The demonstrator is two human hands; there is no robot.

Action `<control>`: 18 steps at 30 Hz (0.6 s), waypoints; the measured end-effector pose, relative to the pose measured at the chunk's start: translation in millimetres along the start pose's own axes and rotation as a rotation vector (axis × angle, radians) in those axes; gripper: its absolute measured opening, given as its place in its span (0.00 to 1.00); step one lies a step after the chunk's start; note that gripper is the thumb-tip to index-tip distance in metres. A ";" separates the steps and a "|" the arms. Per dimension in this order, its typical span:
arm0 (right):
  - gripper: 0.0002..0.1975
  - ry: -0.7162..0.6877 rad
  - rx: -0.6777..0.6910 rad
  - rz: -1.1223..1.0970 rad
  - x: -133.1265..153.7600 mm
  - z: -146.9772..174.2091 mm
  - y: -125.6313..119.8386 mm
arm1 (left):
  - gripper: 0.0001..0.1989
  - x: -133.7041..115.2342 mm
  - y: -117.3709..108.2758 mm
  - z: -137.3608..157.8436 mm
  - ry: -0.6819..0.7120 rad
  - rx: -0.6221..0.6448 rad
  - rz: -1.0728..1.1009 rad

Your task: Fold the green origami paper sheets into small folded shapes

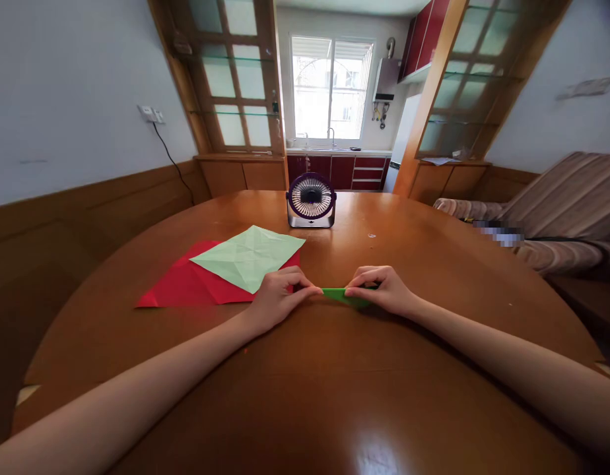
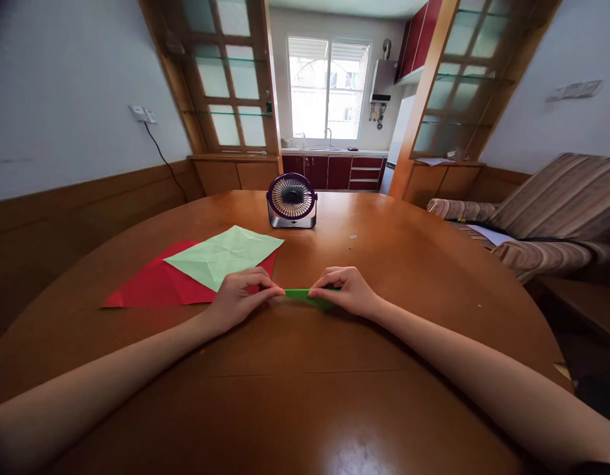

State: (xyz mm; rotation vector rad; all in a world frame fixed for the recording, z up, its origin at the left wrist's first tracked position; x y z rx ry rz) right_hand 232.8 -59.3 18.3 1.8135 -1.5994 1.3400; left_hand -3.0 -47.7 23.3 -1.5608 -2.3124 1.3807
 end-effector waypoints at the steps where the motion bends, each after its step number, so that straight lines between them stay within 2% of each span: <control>1: 0.10 0.027 -0.001 -0.016 -1.1 -0.5 -1.5 | 0.13 -0.2 -0.1 -0.3 -0.017 0.007 0.011; 6: 0.13 0.202 -0.042 -0.161 -5.4 -2.3 -5.6 | 0.15 1.2 2.8 -2.5 -0.139 0.014 0.095; 10: 0.14 0.310 -0.106 -0.279 -5.6 -1.8 -1.7 | 0.13 3.1 9.2 -4.1 -0.274 0.046 0.272; 15: 0.14 0.330 -0.155 -0.332 -3.5 -3.0 6.5 | 0.15 -4.2 18.7 -2.4 -0.364 0.174 0.399; 18: 0.14 0.324 -0.170 -0.332 -2.3 -3.7 10.0 | 0.17 -8.0 21.4 -1.3 -0.419 0.169 0.407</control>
Point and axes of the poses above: each hand's wrist, its own z-axis away from the middle knuckle, its own y-axis out of the palm, x = y × z, the point moved 2 cm from there along -z, towards the middle knuckle, and after that the axes turned 14 degrees about -z, right-handed, at the moved point
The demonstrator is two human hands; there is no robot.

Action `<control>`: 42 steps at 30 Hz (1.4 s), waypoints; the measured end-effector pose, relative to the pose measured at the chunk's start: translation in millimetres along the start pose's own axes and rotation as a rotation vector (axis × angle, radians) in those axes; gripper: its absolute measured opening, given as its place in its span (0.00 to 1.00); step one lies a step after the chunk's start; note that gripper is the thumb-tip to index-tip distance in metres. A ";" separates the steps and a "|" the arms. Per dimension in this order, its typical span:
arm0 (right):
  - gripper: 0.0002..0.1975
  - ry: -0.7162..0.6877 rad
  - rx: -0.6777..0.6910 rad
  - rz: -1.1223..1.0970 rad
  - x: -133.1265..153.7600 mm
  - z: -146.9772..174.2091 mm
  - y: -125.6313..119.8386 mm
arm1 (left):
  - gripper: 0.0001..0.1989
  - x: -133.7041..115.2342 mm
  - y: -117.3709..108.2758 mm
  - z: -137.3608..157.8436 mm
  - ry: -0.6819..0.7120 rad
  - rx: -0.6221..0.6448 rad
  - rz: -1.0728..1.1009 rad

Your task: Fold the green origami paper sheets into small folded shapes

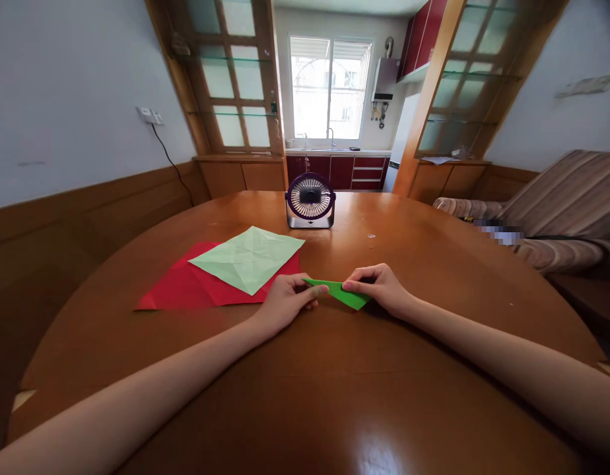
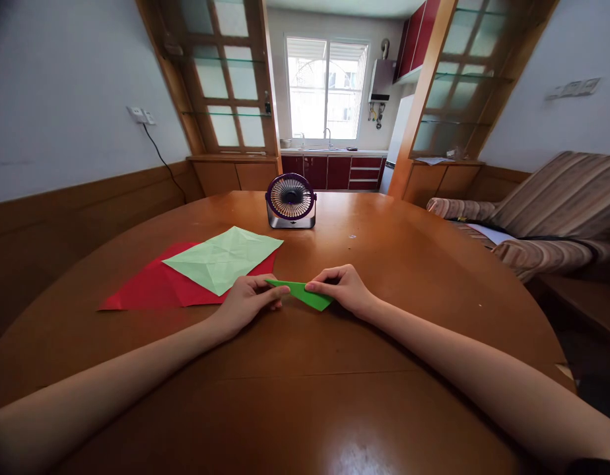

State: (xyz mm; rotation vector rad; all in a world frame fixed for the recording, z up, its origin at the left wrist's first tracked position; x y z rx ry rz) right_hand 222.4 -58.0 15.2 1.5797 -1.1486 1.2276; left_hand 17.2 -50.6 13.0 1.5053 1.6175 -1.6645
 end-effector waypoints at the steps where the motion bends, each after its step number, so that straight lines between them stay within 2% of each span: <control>1: 0.13 -0.001 -0.003 -0.001 0.0 0.1 1.0 | 0.17 -0.1 0.7 0.0 -0.015 -0.015 0.010; 5: 0.14 -0.012 -0.049 -0.009 0.5 0.8 3.0 | 0.18 0.6 2.4 -1.5 -0.075 -0.075 0.091; 10: 0.14 -0.026 -0.044 -0.002 1.0 2.3 6.8 | 0.20 -1.9 7.0 -1.5 -0.071 0.035 0.068; 12: 0.14 -0.026 -0.033 -0.008 0.4 2.7 8.8 | 0.21 -1.6 7.7 -0.8 -0.077 0.042 0.028; 21: 0.13 0.011 -0.034 -0.042 -1.4 -0.5 5.7 | 0.18 4.4 4.9 -2.4 -0.087 -0.189 0.035; 27: 0.12 -0.033 -0.028 -0.050 0.0 -0.1 5.2 | 0.16 0.2 9.2 -2.2 -0.059 0.010 0.027; 34: 0.13 0.013 -0.013 -0.058 -3.3 -0.7 7.1 | 0.15 -1.3 8.5 -1.1 -0.033 -0.059 0.090; 37: 0.12 -0.095 -0.033 -0.004 -2.9 -1.4 3.7 | 0.17 -2.2 7.6 -0.4 -0.048 -0.077 0.070; 42: 0.07 -0.448 -0.072 0.243 -1.0 2.9 -1.0 | 0.21 2.2 1.4 -2.4 -0.072 -0.152 0.208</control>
Point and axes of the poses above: each hand's wrist, its own z-axis away from the middle knuckle, its own y-axis out of the palm, x = y × z, the point moved 2 cm from there along -z, towards the middle knuckle, and after that the axes turned 14 degrees about -z, right-handed, at the moved point
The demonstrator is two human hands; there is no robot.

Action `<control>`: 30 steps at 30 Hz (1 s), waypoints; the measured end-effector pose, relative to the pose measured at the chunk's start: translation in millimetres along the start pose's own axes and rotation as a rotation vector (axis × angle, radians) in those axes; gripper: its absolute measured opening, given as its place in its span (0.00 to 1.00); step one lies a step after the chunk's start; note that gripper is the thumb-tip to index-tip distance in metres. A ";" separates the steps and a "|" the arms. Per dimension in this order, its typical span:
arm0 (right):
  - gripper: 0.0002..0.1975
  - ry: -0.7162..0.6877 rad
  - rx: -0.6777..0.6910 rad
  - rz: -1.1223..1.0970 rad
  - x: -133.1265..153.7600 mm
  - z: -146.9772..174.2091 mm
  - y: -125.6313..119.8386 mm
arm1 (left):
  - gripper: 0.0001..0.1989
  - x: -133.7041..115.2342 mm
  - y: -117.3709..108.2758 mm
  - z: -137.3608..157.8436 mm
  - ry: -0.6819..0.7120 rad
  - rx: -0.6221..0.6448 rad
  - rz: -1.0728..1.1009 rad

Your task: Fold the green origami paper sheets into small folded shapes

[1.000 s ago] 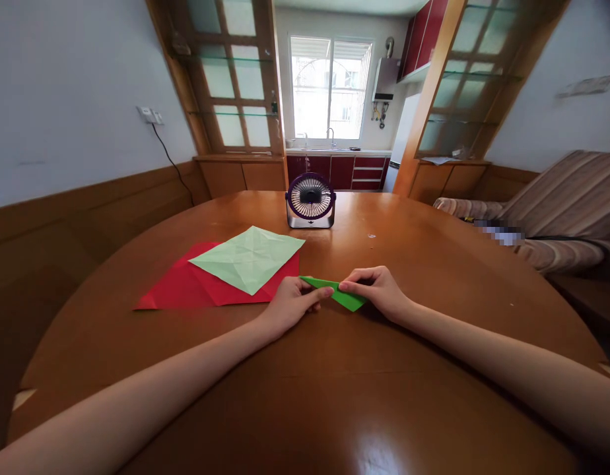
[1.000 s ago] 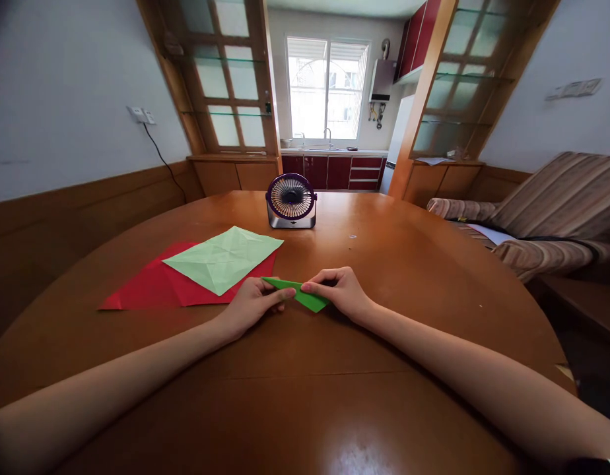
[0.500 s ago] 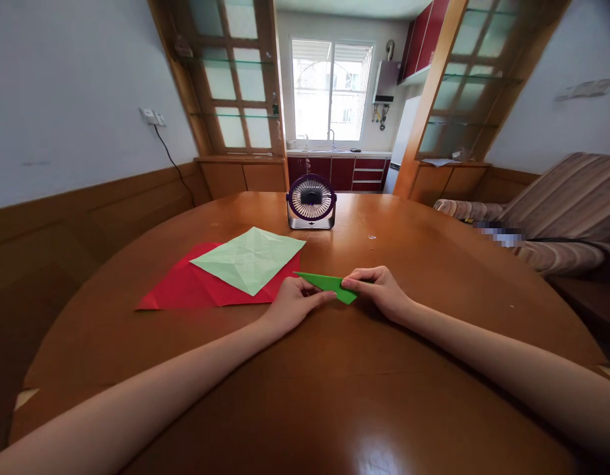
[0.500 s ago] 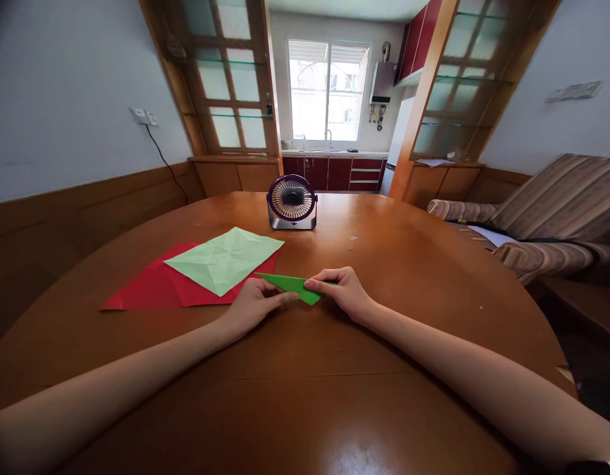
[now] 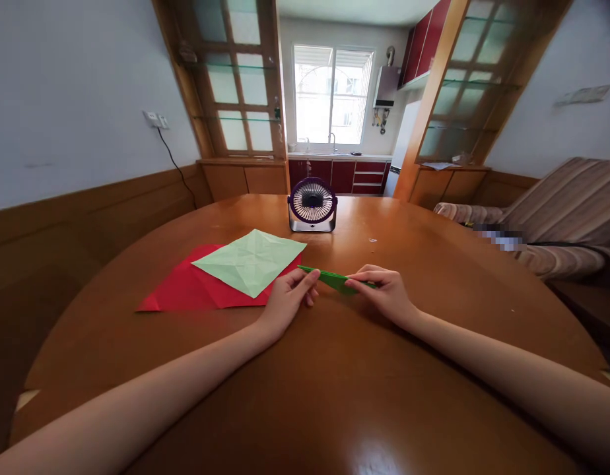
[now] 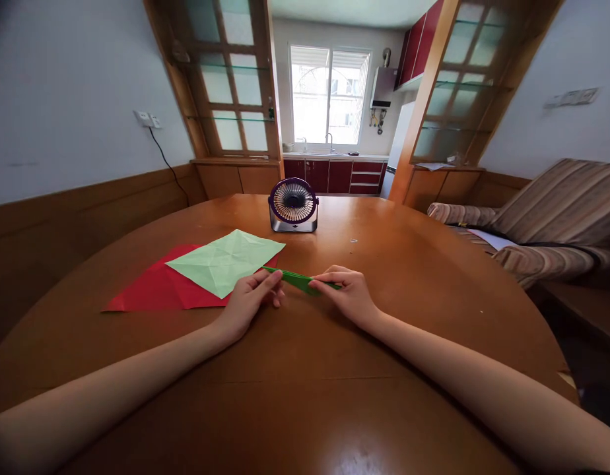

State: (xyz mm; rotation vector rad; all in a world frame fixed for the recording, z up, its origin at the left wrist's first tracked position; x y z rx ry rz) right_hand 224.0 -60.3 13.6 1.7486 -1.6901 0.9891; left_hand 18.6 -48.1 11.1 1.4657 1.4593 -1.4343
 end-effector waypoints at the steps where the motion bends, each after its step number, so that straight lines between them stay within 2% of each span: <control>1: 0.06 -0.065 0.018 0.052 0.9 1.2 0.4 | 0.21 1.2 -1.7 -0.9 -0.019 -0.027 0.022; 3: 0.07 -0.161 0.066 0.137 2.9 3.2 2.1 | 0.20 3.6 -3.9 -2.1 -0.069 -0.059 0.054; 5: 0.09 -0.190 0.102 0.178 4.9 3.8 3.5 | 0.22 5.1 -4.4 -2.7 -0.113 -0.051 0.104; 13: 0.14 0.064 0.151 0.024 5.0 -3.4 -1.1 | 0.22 2.8 -3.2 -2.9 -0.134 -0.003 0.247; 19: 0.17 0.098 0.108 0.048 -0.1 -5.3 -1.7 | 0.18 -0.5 -3.1 -1.7 -0.117 0.073 0.286; 26: 0.15 0.160 -0.016 0.005 -9.3 -4.4 -4.2 | 0.28 1.7 -5.0 -1.6 -0.071 0.112 0.315; 30: 0.17 0.251 -0.020 -0.026 -17.7 -5.6 -6.1 | 0.32 0.9 -5.2 -1.5 -0.041 0.103 0.304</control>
Point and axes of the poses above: each hand's wrist, its own z-axis away from the middle knuckle, its own y-axis out of the palm, x = y × z, the point moved 2 cm from there along -z, towards the middle knuckle, and after that the axes turned 14 degrees about -z, right-handed, at the moved point
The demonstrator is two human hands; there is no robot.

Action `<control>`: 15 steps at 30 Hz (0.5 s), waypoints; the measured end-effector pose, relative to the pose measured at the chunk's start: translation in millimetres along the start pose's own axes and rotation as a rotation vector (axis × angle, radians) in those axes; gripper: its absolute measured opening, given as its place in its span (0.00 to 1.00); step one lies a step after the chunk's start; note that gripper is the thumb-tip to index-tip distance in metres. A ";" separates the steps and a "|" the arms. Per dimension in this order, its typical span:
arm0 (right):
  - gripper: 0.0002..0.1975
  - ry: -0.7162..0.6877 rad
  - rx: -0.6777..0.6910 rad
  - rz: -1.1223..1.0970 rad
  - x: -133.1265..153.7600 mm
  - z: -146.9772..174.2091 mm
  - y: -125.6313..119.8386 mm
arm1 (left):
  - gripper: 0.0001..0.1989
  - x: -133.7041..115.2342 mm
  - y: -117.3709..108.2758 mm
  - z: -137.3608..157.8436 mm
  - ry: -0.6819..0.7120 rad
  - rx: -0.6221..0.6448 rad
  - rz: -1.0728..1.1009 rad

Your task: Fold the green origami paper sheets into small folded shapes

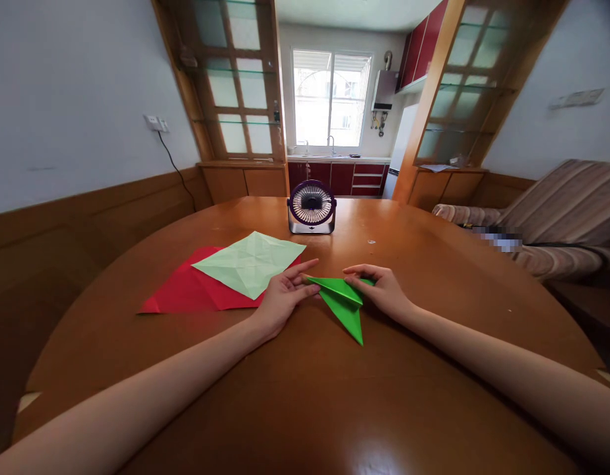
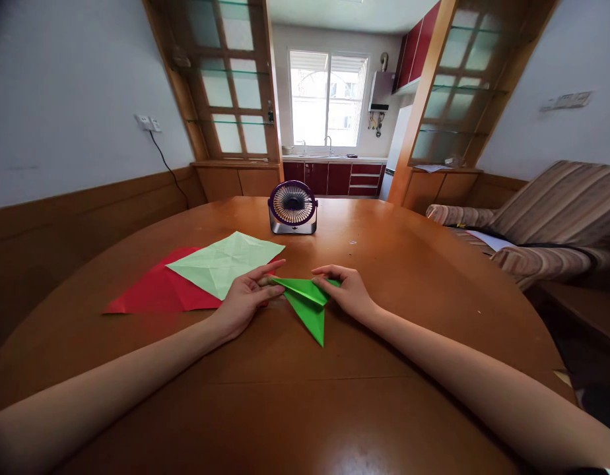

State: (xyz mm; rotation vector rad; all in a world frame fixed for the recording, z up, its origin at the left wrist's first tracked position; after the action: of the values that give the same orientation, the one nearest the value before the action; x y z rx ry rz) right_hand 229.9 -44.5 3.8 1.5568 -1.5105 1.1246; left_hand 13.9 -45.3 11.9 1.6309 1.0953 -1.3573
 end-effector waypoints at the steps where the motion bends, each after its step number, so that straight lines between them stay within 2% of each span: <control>1: 0.17 0.023 0.007 -0.003 -1.7 -0.8 -0.3 | 0.32 -0.3 0.2 0.0 0.004 -0.007 -0.006; 4: 0.17 -0.017 0.002 0.059 -1.6 -1.5 -0.8 | 0.28 -0.6 -0.3 -0.2 -0.007 -0.051 -0.030; 7: 0.13 -0.226 -0.052 0.181 8.4 2.8 -1.4 | 0.19 0.5 -4.4 -0.7 -0.033 -0.111 -0.127; 10: 0.13 -0.421 -0.030 0.295 21.5 10.8 -1.3 | 0.17 1.6 -11.9 -1.9 0.001 -0.165 -0.335; 12: 0.14 -0.507 0.027 0.391 27.1 15.3 -1.2 | 0.15 1.6 -16.9 -3.1 0.105 -0.158 -0.510; 15: 0.16 -0.549 0.175 0.540 26.2 17.0 0.2 | 0.13 0.3 -22.1 -4.5 0.366 -0.096 -0.825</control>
State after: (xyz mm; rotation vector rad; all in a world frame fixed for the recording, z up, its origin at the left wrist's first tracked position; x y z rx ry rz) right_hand 230.4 -70.5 21.1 1.7160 -2.3580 1.1932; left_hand -5.0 -33.0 12.0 1.4321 2.1788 -1.4699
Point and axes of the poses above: each hand's wrist, its own z-axis away from the middle knuckle, its own y-axis out of the palm, x = y × z, the point moved 2 cm from there along -z, towards the middle knuckle, and after that the axes turned 14 degrees about -z, right-handed, at the moved point
